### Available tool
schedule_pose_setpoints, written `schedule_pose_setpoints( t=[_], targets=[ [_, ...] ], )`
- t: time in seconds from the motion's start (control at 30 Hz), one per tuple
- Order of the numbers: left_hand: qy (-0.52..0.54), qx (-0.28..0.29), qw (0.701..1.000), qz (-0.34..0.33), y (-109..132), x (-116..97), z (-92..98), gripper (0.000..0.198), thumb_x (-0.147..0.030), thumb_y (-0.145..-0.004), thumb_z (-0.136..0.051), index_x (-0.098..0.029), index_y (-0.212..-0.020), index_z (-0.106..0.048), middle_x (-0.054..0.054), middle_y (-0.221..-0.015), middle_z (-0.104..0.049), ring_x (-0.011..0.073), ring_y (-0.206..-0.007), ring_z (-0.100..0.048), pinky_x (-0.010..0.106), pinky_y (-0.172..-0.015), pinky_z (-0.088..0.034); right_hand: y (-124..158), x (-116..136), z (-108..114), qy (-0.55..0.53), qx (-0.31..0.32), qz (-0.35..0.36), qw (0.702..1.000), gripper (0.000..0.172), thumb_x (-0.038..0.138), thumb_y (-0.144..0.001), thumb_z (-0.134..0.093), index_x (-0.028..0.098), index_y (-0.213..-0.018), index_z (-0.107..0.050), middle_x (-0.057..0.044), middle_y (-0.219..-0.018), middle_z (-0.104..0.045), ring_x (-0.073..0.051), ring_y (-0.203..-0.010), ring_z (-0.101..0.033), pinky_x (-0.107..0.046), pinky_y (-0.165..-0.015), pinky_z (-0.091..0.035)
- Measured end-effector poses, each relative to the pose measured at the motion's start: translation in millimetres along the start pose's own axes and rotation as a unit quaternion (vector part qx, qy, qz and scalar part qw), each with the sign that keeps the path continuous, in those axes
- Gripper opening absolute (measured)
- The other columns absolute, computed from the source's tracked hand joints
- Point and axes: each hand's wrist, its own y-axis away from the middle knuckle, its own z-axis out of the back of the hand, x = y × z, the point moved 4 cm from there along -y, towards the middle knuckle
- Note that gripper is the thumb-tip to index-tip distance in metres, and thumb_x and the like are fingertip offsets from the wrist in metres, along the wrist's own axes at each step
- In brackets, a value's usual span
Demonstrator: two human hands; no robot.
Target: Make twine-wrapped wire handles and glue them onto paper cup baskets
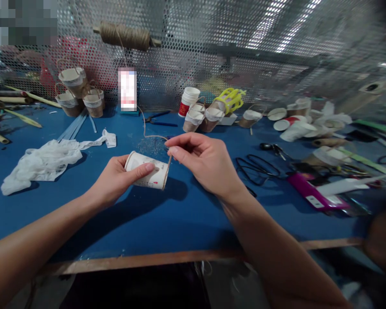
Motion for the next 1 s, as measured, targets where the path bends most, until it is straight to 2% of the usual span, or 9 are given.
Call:
schedule_pose_setpoints(
  t=[0.7,1.0],
  targets=[
    [0.020,-0.014,1.000,0.003,2.7,-2.9,-2.6,0.019,-0.028,-0.058,-0.074,-0.014,-0.067,-0.067,0.001,-0.062,-0.067,0.0086,-0.052,-0.058,0.018,-0.053,-0.048,-2.1,-13.6,-6.7,0.035,0.028,-0.018,0.999,0.009,0.015,-0.073,-0.056,0.014,-0.078,-0.063,-0.001,-0.073,-0.065,-0.011,-0.065,-0.057,-0.023,-0.061,-0.045],
    [0.047,-0.020,0.999,0.007,3.4,-5.3,-2.7,0.020,-0.026,-0.057,-0.075,-0.011,-0.067,-0.066,0.001,-0.061,-0.066,0.0084,-0.052,-0.057,0.018,-0.051,-0.047,-1.3,-19.6,-13.1,0.008,0.064,-0.035,0.997,0.008,0.013,-0.072,-0.056,0.013,-0.077,-0.062,-0.001,-0.072,-0.063,-0.010,-0.064,-0.056,-0.022,-0.059,-0.044]
  ],
)
